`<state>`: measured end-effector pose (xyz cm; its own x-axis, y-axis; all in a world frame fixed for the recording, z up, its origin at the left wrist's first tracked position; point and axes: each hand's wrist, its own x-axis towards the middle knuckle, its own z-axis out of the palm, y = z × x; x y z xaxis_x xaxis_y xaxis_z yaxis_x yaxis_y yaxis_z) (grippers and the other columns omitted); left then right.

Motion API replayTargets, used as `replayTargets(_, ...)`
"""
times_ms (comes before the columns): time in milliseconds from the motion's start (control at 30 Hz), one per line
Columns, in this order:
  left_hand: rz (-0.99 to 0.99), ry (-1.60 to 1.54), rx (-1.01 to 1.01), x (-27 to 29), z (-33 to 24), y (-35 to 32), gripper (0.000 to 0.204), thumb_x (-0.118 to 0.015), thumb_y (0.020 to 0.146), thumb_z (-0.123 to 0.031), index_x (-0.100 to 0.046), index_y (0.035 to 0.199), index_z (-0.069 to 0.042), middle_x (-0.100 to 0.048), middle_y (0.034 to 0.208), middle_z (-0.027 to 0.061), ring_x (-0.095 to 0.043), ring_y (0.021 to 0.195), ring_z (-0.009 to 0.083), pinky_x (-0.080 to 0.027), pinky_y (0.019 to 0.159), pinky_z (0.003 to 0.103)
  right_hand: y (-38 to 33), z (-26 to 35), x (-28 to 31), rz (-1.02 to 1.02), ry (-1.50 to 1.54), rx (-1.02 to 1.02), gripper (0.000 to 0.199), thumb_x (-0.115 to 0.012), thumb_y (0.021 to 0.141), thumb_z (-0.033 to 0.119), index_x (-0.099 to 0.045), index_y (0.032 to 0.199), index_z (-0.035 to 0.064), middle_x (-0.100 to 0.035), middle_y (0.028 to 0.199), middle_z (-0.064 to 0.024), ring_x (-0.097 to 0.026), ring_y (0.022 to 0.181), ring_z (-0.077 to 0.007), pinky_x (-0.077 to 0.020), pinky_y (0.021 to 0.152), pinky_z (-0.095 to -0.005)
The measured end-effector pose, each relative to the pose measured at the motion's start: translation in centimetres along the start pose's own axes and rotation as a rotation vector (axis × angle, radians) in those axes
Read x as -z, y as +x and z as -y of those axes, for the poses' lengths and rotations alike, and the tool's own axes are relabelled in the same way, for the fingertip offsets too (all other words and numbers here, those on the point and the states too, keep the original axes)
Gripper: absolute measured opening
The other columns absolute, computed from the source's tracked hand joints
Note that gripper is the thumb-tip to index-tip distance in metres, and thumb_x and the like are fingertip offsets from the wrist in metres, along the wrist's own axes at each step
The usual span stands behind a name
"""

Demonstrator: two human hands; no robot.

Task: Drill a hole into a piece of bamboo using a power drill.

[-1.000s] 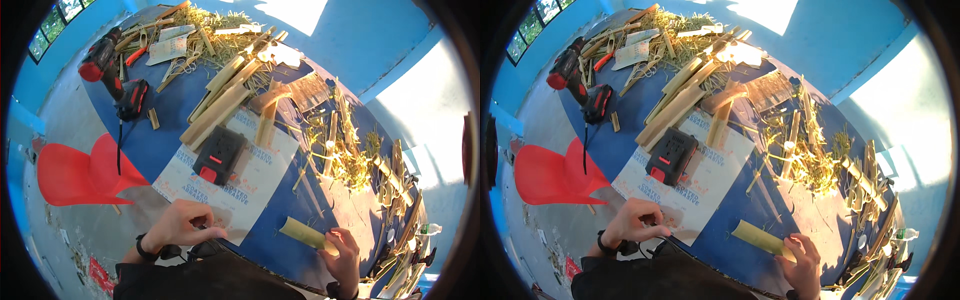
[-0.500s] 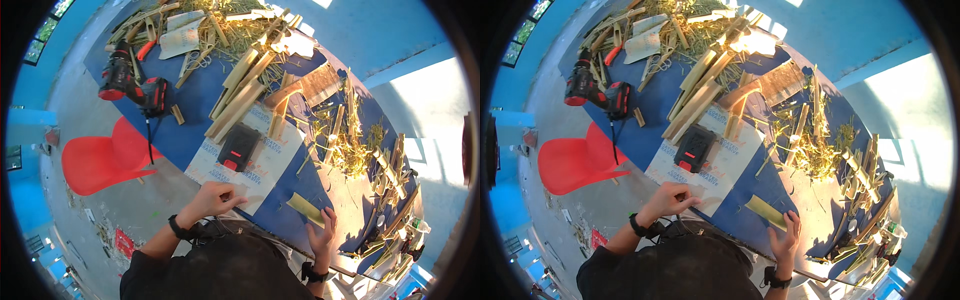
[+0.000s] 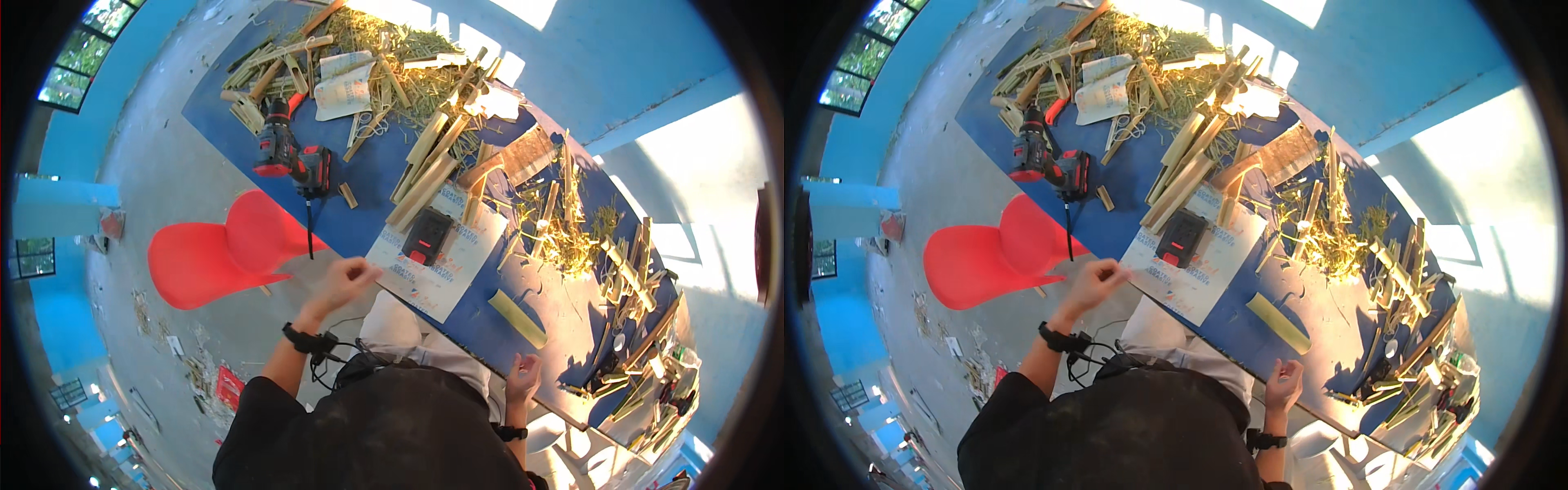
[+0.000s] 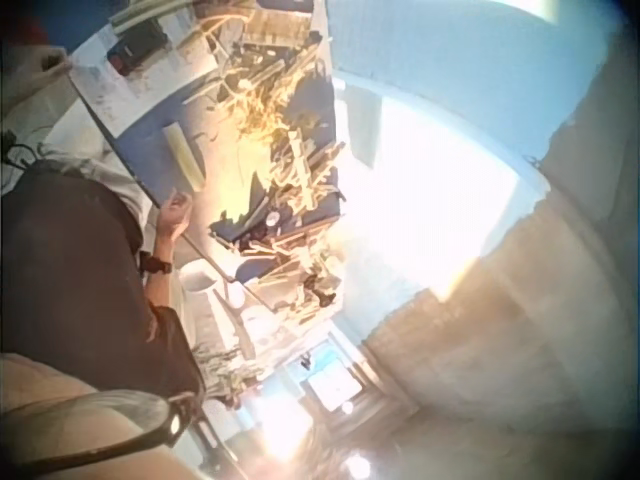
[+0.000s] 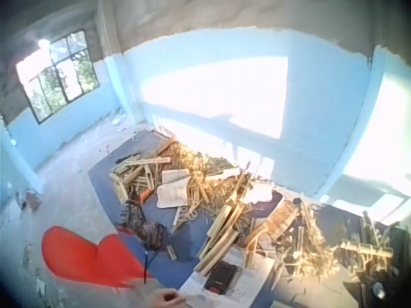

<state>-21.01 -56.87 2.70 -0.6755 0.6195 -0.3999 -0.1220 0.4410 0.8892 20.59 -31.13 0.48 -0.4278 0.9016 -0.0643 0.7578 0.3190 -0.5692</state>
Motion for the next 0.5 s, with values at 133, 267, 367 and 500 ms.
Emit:
replayTargets(133,-0.388,0.031,0.075,8.7,-1.3,2.0,0.037,-0.080,0.098,-0.032,-0.065,0.085,-0.001,-0.057,0.072,-0.0029,-0.051,0.068,0.0071,-0.042,0.061,0.027,-1.7,-1.4,-0.8,0.018,0.031,-0.038,0.020,-0.076,0.098,0.015,-0.059,0.096,0.0031,-0.061,0.067,-0.0076,-0.061,0.057,-0.0199,-0.0491,0.058,-0.0339)
replayTargets(267,-0.618,0.079,-0.130,14.9,-2.0,6.3,0.046,-0.087,0.092,-0.031,-0.063,0.120,-0.003,-0.068,0.112,0.0075,-0.064,0.104,0.0169,-0.050,0.091,0.035,-3.0,-1.5,-1.4,-0.048,0.043,-0.059,0.024,-0.076,0.099,0.019,-0.058,0.092,0.0052,-0.059,0.063,-0.0068,-0.059,0.055,-0.0209,-0.0482,0.057,-0.0363)
replayTargets(367,-0.550,-0.024,-0.291,16.5,-0.4,9.9,0.066,-0.090,0.088,-0.027,-0.056,0.139,-0.003,-0.065,0.136,0.0118,-0.061,0.127,0.0226,-0.046,0.107,0.040,-3.2,-0.9,-3.0,-0.147,-0.022,-0.133,0.032,-0.075,0.100,0.025,-0.053,0.086,0.0061,-0.051,0.063,-0.0061,-0.052,0.054,-0.0233,-0.0430,0.056,-0.0408)
replayTargets(500,-0.371,-0.154,-0.235,16.9,2.6,12.7,0.065,-0.092,0.086,-0.023,-0.059,0.138,-0.002,-0.066,0.133,0.0076,-0.063,0.123,0.0200,-0.049,0.104,0.036,-4.2,-0.3,-4.5,-0.244,0.018,-0.266,0.032,-0.077,0.098,0.026,-0.055,0.088,0.0056,-0.051,0.066,-0.0055,-0.051,0.059,-0.0214,-0.0448,0.061,-0.0390)
